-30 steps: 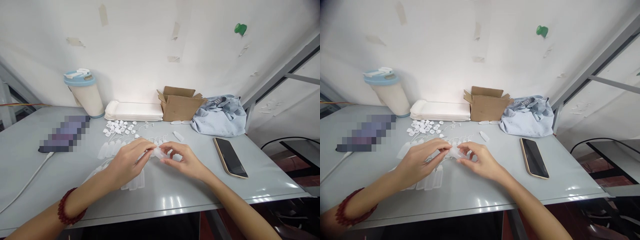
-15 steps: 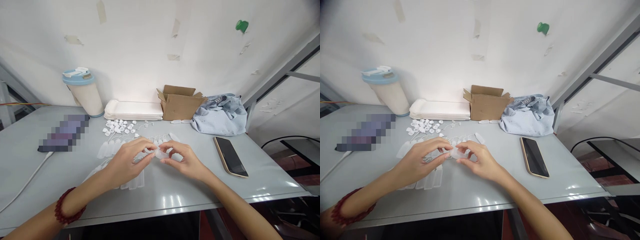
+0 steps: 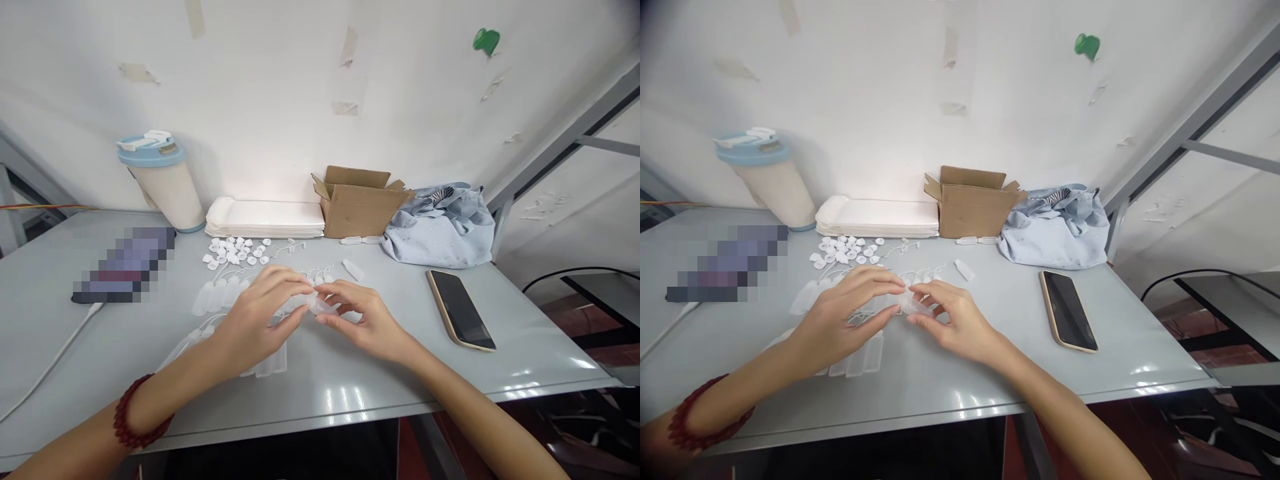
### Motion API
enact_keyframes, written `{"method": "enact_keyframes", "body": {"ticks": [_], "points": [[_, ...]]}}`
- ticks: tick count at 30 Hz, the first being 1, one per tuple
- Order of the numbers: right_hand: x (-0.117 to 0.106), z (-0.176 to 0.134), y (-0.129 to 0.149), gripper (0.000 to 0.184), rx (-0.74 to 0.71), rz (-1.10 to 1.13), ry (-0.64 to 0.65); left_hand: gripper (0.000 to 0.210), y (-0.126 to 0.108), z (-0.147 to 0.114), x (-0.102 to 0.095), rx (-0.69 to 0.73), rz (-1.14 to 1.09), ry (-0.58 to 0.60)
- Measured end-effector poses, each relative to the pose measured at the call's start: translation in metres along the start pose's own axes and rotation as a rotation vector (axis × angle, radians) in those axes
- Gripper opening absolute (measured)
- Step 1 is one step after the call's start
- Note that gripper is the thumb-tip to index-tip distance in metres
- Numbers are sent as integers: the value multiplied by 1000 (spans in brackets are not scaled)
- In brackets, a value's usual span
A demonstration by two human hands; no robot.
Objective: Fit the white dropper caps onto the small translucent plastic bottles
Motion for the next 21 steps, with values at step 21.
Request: {"method": "enact_keyframes", "body": {"ticks": [21], "points": [[5, -5, -16, 25, 167, 59, -154, 16, -6, -4, 7, 96, 283, -14]]}}
Point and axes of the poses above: each hand's wrist, its own z-axis towards the middle knuckle, its own x-axis out of the palm, y = z × x, the point moved 6 cm from there along z, towards the middle knuckle, and after that the axes turned 14 degrees about -x, right-handed, at the moved point
